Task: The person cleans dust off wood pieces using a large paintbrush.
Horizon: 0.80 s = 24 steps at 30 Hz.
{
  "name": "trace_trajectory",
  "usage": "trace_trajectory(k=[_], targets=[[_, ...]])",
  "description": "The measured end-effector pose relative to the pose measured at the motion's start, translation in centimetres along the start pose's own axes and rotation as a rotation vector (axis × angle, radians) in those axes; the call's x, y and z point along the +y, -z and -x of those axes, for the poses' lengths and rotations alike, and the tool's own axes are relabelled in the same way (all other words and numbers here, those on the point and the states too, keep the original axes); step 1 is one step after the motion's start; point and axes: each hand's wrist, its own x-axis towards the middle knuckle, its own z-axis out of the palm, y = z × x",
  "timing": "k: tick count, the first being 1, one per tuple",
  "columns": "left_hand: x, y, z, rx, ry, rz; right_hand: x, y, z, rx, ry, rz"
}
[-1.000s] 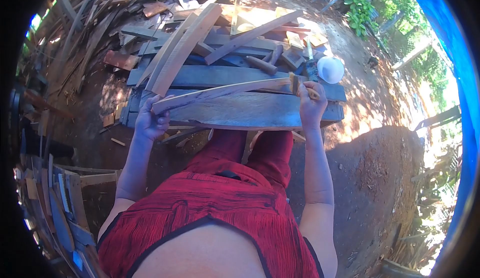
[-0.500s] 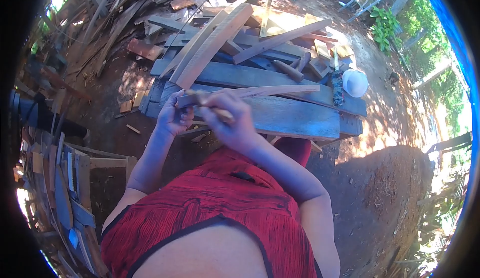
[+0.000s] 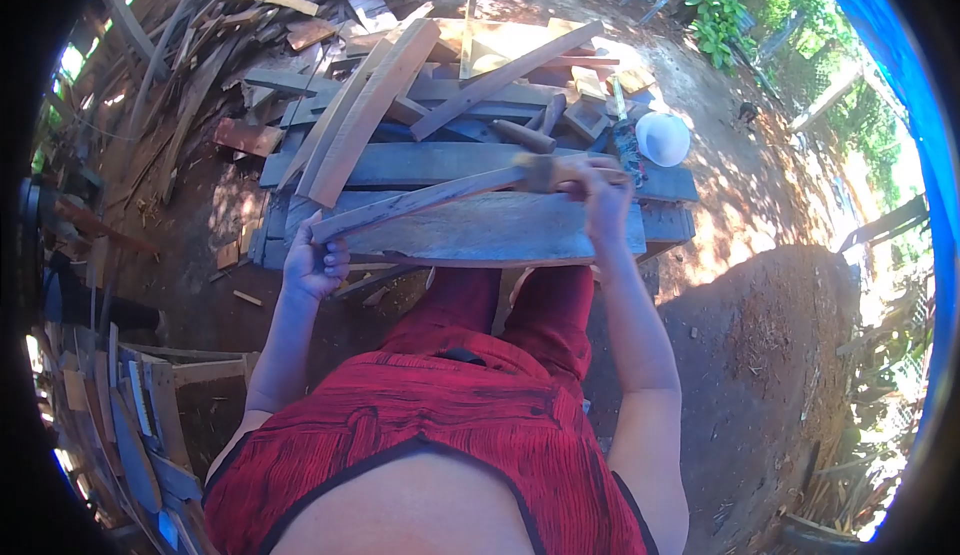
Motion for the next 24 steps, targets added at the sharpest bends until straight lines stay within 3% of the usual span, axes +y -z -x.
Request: trace_trajectory(k=[5,13,19,24], targets=[[-0.4,-0.2,0.2,-0.033,-0.005,0.059,0.9,6.4,-4.0,0.343,0.165,0.173],[-0.5,-0.4,0.5,-0.017,0.008,0.182,4.8,3.5,-3.5,0.166,0.398,0.427],[-1.4,-1.2,0.8,0.069,-0.144,-0.089,3.8,1.3,-3.1,0.135,0.438,0.551],[-2.5,-1.1,0.2,0.135,-0.421,-0.342,2.9,-1.6,-0.1,0.078,0.580,0.642]])
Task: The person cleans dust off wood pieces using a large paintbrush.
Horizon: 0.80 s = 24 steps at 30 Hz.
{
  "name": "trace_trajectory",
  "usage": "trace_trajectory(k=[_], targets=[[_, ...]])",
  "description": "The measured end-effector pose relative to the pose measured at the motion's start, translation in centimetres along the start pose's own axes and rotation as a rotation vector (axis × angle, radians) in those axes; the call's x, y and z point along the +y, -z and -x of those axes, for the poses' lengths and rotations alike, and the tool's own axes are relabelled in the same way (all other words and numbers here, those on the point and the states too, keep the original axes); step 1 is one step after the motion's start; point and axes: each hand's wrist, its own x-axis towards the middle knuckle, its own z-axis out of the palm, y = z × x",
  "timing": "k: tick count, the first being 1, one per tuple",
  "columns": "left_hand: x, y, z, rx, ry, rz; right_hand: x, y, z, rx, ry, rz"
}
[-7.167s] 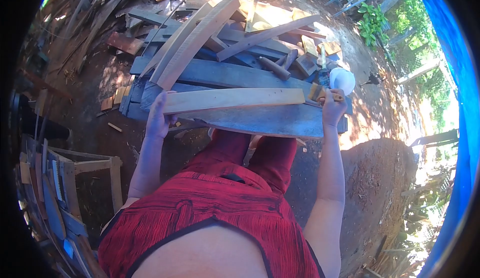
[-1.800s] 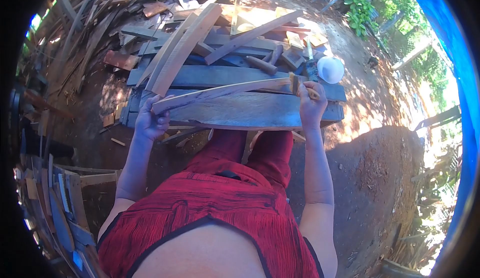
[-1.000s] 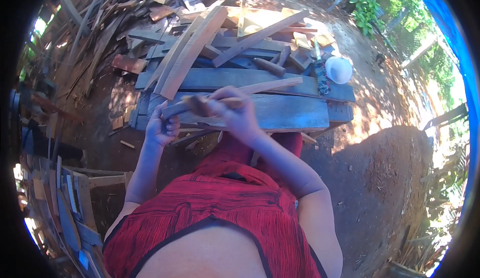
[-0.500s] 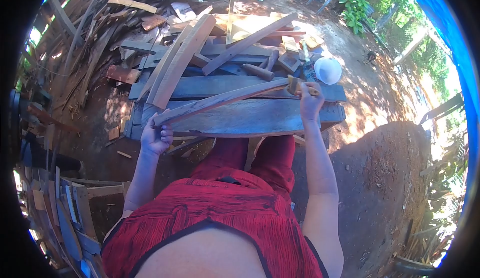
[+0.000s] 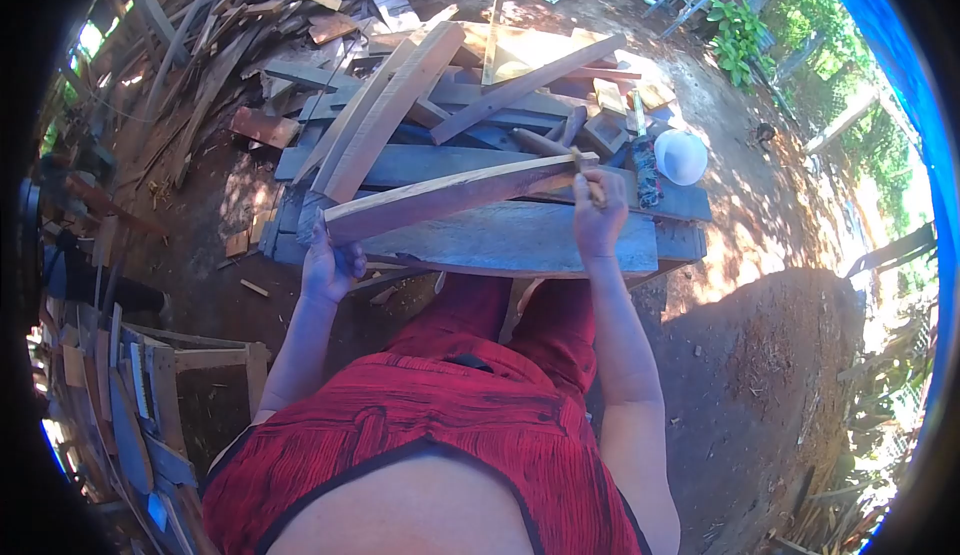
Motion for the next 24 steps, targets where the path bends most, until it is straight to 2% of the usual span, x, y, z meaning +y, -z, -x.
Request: trace_trajectory(k=[1,3,9,11,13,15,16,18,19,20,21,22,24], targets=[[-0.3,0.0,-0.1,0.004,0.001,-0.001,-1.0,-0.5,0.6,-0.003,-0.003,-0.001],[-0.9,0.1,-0.3,0.018,-0.117,0.008,-3.7,-1.7,2.0,-0.049,0.096,-0.045],[-0.7,0.2,-0.6,0.027,-0.125,-0.034,-12.9,-5.4,6.6,-0.335,0.300,-0.274],[-1.1,0.9,-1.1,0.040,-0.134,-0.028,-15.5,-6.1,7.6,-0.500,0.325,-0.412],[-1.7,1.2,-1.3,0.040,-0.134,-0.021,-17.1,-6.8,8.2,-0.573,0.327,-0.513],[-2.0,0.8,-1.2,0.066,-0.250,0.062,-17.9,-7.1,8.4,-0.642,0.328,-0.605],[-2.1,0.6,-1.3,0.062,-0.247,0.061,-18.2,-7.2,8.3,-0.675,0.262,-0.691],[-1.4,-0.6,-1.0,0.218,-0.203,0.083,-17.6,-7.5,8.0,-0.702,0.196,-0.773],[-1.3,-0.3,-1.0,0.213,-0.200,0.083,-16.4,-7.8,7.8,-0.680,0.167,-0.780],[-1.0,0.4,-0.8,0.126,-0.117,0.062,-15.3,-7.9,7.8,-0.659,0.139,-0.788],[-0.8,0.7,-0.6,0.039,-0.035,0.040,-14.5,-7.4,7.9,-0.675,-0.117,-0.875],[-0.8,0.5,-0.7,0.035,-0.032,0.041,-13.5,-6.7,7.8,-0.683,-0.376,-0.955],[-0.4,-0.2,-0.5,0.099,-0.060,-0.007,-10.8,-4.9,6.6,-0.610,-0.548,-0.910]])
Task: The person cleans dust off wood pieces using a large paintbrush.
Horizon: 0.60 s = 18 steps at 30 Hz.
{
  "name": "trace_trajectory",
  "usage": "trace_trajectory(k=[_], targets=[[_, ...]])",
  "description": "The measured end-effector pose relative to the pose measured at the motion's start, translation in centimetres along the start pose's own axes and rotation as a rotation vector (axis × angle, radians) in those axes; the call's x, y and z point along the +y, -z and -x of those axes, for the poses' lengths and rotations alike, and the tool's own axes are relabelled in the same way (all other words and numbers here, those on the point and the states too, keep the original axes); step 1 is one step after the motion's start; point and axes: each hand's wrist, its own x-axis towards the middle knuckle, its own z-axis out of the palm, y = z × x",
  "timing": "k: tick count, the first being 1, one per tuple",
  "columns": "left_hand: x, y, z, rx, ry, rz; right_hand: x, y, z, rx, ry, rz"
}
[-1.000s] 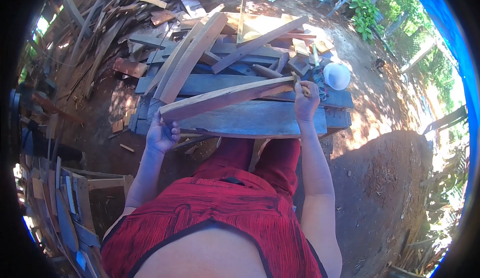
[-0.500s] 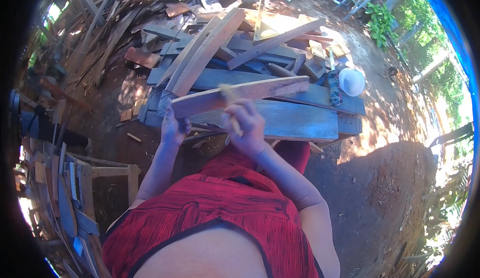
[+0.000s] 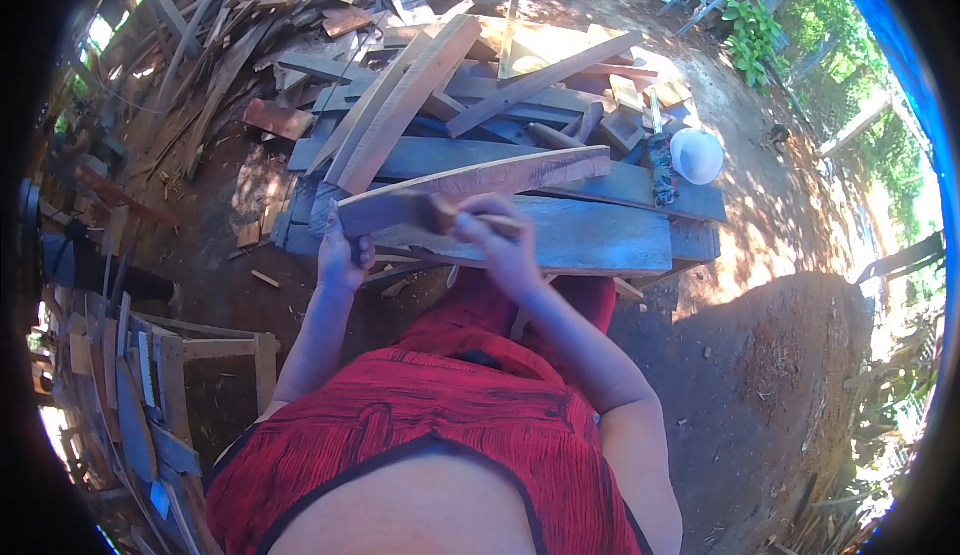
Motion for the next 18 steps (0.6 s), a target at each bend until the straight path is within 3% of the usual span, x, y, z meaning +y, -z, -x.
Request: trace_trajectory(k=[4,8,11,13,15,18], targets=[[0.3,-0.5,0.2,0.032,0.011,-0.006,-0.5,9.1,-0.9,0.287,0.096,0.047],[0.2,-0.5,0.1,0.032,0.017,0.002,-1.4,18.1,-2.0,0.596,0.214,0.293],[0.3,-0.5,0.1,0.020,0.021,-0.009,-1.5,20.9,-2.7,0.740,0.345,0.416],[0.4,-0.4,0.1,0.036,0.020,-0.016,-1.1,19.7,-2.5,0.717,0.363,0.435],[0.1,-0.3,0.0,0.060,0.020,-0.008,-0.7,17.4,-2.2,0.632,0.488,0.868],[0.2,0.2,-0.2,0.041,0.074,-0.020,-0.2,13.2,-1.4,0.483,0.537,0.830]])
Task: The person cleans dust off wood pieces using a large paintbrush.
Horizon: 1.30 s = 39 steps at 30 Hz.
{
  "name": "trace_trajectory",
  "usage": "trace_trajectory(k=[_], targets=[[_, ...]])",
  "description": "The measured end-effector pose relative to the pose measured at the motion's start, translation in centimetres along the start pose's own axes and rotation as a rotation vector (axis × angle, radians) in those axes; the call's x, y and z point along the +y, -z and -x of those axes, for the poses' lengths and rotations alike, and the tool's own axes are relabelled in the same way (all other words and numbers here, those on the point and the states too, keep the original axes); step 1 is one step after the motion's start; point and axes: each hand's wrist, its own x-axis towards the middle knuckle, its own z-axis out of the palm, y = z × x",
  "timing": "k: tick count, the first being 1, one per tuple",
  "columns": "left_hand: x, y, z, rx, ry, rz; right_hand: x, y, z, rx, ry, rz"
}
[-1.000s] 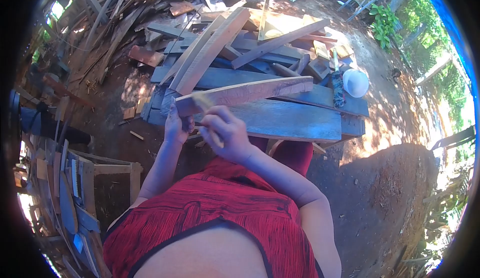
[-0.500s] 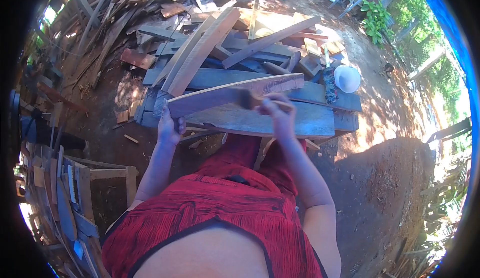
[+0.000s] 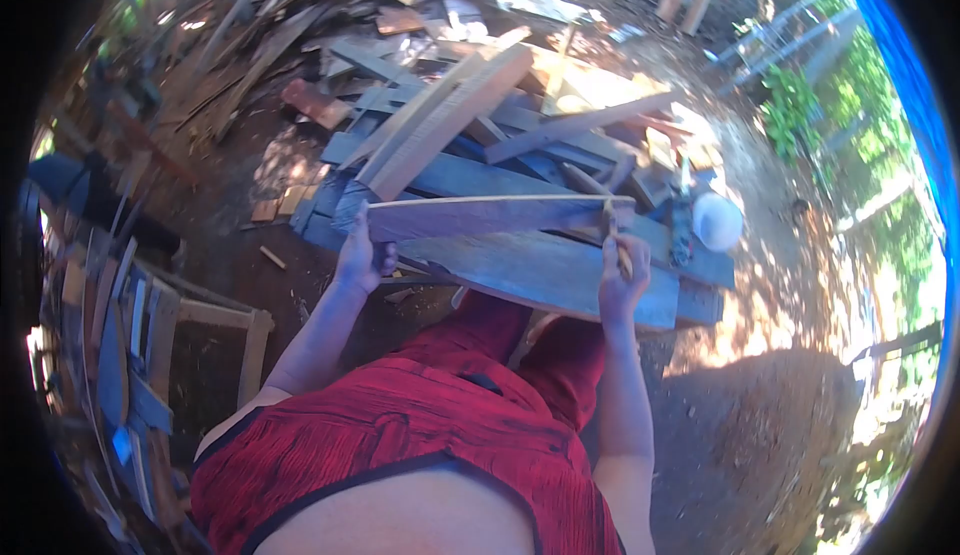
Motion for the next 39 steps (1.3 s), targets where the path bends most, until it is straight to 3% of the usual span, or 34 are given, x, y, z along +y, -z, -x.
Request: trace_trajectory(k=[1,3,5,8,10,11,14,16,20,22,27,30,32,39], targets=[[0.0,-0.1,0.1,0.027,-0.027,0.018,-0.8,-0.4,0.5,-0.062,0.002,-0.066],[0.1,-0.6,0.2,0.140,0.039,-0.011,-2.7,-0.5,1.1,-0.108,-0.396,-0.522],[-0.9,0.3,-0.5,0.132,-0.020,-0.053,-1.3,-0.1,1.0,-0.021,-0.537,-0.673],[-1.0,1.1,-0.5,0.081,0.083,-0.057,0.7,1.7,0.4,-0.065,-0.642,-0.689],[-1.8,1.8,-0.8,0.071,0.105,-0.081,4.3,2.8,0.7,-0.008,-0.854,-0.923],[-2.0,2.2,-0.6,0.071,0.128,-0.092,4.6,2.8,1.1,-0.057,-0.865,-0.931],[-1.7,2.3,0.8,0.008,0.230,-0.045,6.2,3.7,2.3,0.064,-0.907,-0.788],[-2.3,2.3,1.0,0.011,0.244,-0.046,7.7,4.1,3.1,-0.153,-0.946,-0.910],[-3.5,1.8,1.2,0.050,0.299,0.023,9.2,4.0,3.8,-0.012,-0.969,-0.988],[-3.9,2.0,1.1,0.015,0.294,0.115,9.2,4.2,3.8,-0.067,-1.023,-0.999],[-5.0,2.3,0.4,-0.191,0.277,0.199,8.8,4.2,4.0,-0.020,-0.979,-0.958],[-3.8,0.7,1.0,-0.181,0.259,0.206,8.7,3.9,4.1,0.009,-0.959,-0.962],[-3.1,-0.9,1.9,0.015,0.149,0.063,9.0,4.1,4.3,-0.035,-0.970,-0.986],[-4.2,-0.3,1.1,-0.046,0.015,0.186,8.5,4.0,4.3,-0.050,-0.912,-0.943]])
